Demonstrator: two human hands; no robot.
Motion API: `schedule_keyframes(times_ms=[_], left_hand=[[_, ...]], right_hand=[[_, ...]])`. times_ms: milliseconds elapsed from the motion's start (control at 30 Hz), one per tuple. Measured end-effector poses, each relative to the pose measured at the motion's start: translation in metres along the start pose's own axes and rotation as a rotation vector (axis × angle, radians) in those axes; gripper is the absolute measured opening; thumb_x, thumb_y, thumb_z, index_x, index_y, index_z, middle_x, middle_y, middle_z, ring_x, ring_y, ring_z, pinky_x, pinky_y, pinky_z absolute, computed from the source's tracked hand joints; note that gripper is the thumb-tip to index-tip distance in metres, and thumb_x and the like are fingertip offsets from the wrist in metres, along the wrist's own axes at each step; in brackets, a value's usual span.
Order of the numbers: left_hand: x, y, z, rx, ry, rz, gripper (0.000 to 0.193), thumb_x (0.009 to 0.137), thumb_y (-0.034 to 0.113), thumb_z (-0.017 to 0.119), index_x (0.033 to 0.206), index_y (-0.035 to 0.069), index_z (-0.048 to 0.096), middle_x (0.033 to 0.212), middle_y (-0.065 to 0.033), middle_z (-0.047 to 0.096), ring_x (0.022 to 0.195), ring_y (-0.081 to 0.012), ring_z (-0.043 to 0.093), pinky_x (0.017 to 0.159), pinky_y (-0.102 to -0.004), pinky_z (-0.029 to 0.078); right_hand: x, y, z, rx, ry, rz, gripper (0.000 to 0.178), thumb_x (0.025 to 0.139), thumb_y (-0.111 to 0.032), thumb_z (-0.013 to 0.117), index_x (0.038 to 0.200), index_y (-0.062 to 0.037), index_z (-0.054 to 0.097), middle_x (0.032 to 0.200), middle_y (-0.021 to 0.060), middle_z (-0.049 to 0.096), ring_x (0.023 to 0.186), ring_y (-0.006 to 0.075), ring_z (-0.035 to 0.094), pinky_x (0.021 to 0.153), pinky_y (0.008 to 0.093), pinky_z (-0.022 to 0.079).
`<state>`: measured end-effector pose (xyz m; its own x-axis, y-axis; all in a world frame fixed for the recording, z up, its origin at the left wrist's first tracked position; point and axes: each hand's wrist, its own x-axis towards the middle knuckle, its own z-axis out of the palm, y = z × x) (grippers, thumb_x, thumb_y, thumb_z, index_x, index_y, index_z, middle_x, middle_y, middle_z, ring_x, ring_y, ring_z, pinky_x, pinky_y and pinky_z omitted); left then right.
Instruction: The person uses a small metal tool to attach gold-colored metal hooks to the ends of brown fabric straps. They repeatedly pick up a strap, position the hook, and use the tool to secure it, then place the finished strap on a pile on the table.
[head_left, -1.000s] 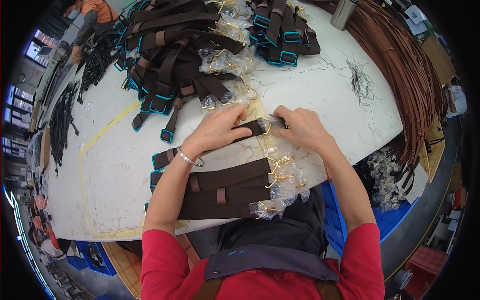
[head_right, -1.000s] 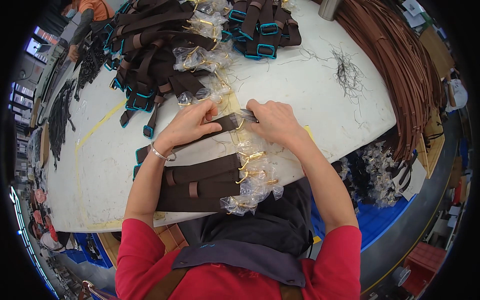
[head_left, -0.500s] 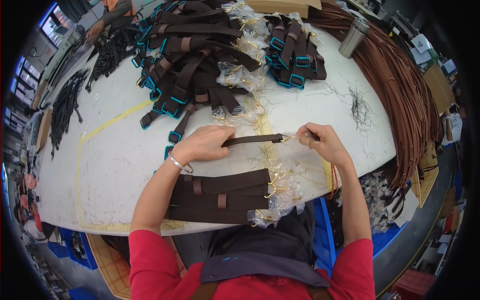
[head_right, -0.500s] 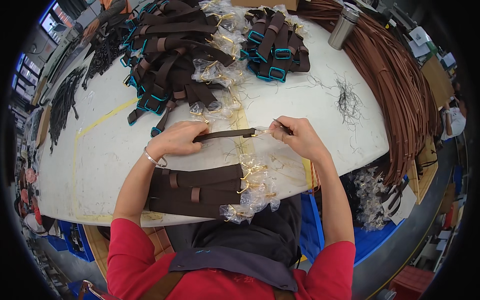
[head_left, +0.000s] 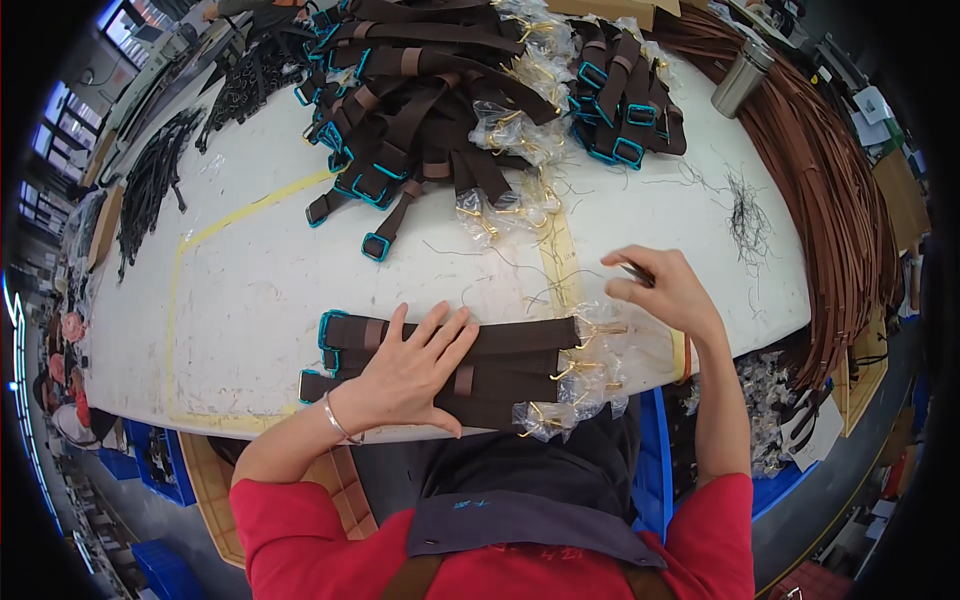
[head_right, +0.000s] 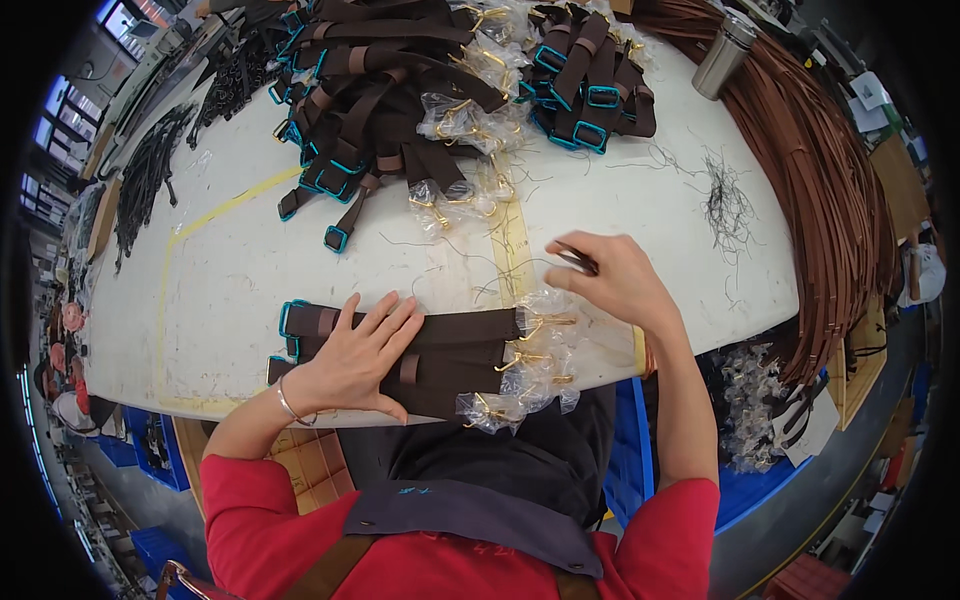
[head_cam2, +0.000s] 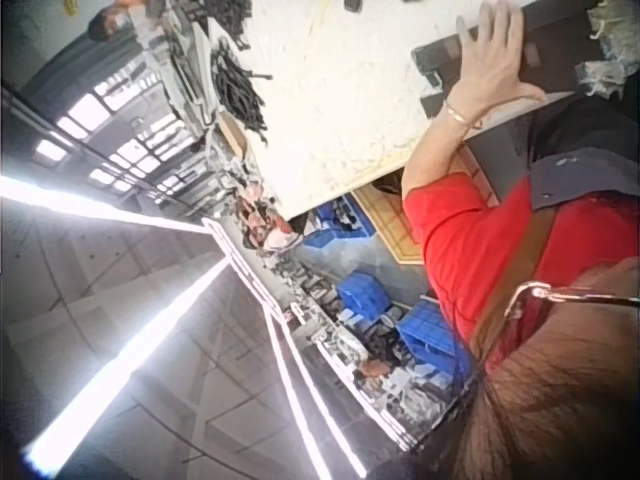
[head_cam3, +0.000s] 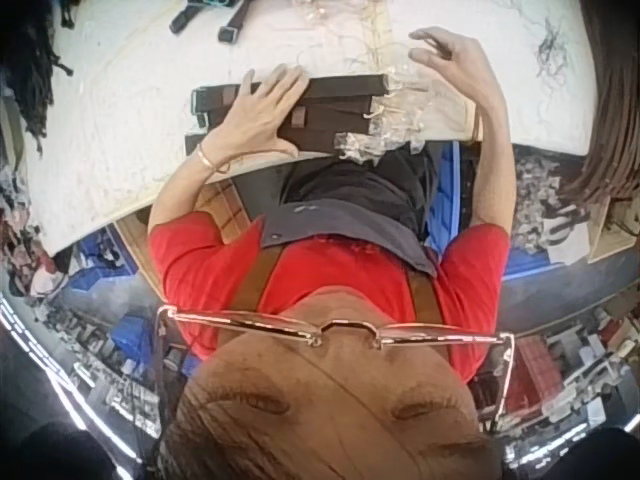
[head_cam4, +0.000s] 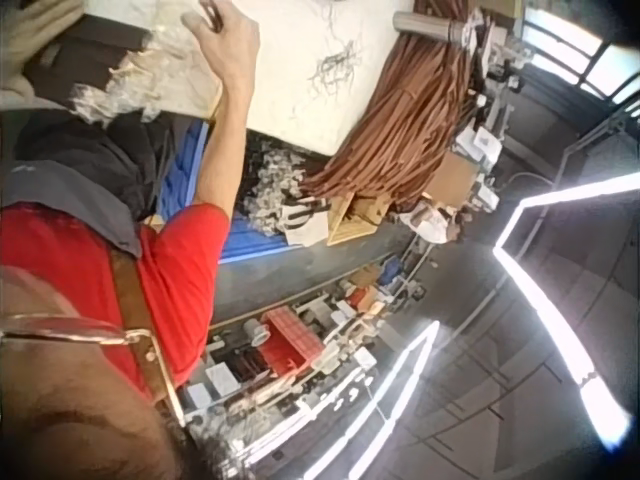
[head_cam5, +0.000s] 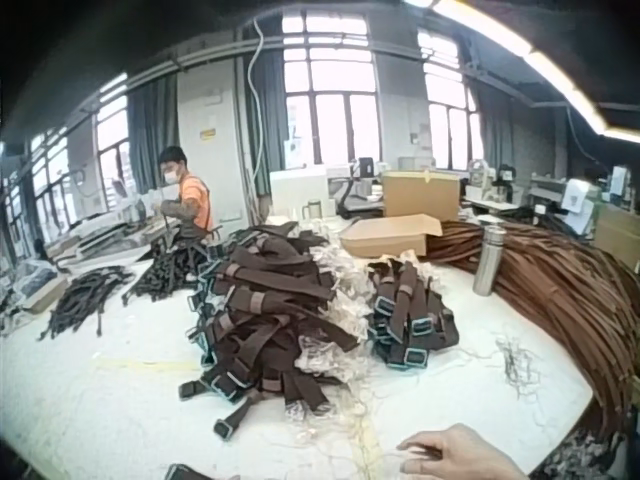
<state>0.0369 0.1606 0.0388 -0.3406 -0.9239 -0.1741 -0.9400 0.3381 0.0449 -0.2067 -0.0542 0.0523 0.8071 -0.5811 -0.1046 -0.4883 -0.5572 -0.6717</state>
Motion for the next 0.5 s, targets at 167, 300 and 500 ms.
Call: schedule_keyframes(times_ms=[167, 300, 500], left_hand=[[0.013, 0.005, 0.019, -0.022, 0.098, -0.047, 0.101, 0.058, 0.073, 0.061, 0.137, 0.015, 0.035, 0.142, -0.0154, 0.031, 0.129, -0.0368, 0.029, 0.097, -0.0624, 0.024], [0.008, -0.001, 0.016, -0.057, 0.046, -0.049, 0.098, 0.059, 0.071, 0.062, 0.138, 0.021, 0.033, 0.143, -0.0123, 0.029, 0.129, -0.0377, 0.028, 0.096, -0.0631, 0.025], [0.014, -0.003, 0.002, -0.036, 0.006, -0.013, 0.107, 0.054, 0.070, 0.065, 0.140, 0.015, 0.030, 0.143, -0.0164, 0.027, 0.130, -0.0380, 0.028, 0.098, -0.0638, 0.023]], right_hand=[[0.051, 0.008, 0.046, -0.395, -0.055, -0.299, 0.032, 0.078, -0.031, 0.064, 0.108, -0.0179, 0.063, 0.076, 0.0112, 0.065, 0.067, 0.0274, 0.063, 0.061, 0.0371, 0.048], [0.040, 0.076, 0.012, -0.342, 0.259, -0.230, 0.028, 0.080, -0.025, 0.061, 0.108, -0.0198, 0.063, 0.072, 0.0101, 0.065, 0.067, 0.0284, 0.063, 0.058, 0.0398, 0.048], [0.051, 0.054, -0.012, -0.560, 0.428, -0.123, 0.025, 0.080, -0.020, 0.060, 0.105, -0.0183, 0.062, 0.069, 0.0092, 0.065, 0.064, 0.0278, 0.063, 0.055, 0.0404, 0.048]])
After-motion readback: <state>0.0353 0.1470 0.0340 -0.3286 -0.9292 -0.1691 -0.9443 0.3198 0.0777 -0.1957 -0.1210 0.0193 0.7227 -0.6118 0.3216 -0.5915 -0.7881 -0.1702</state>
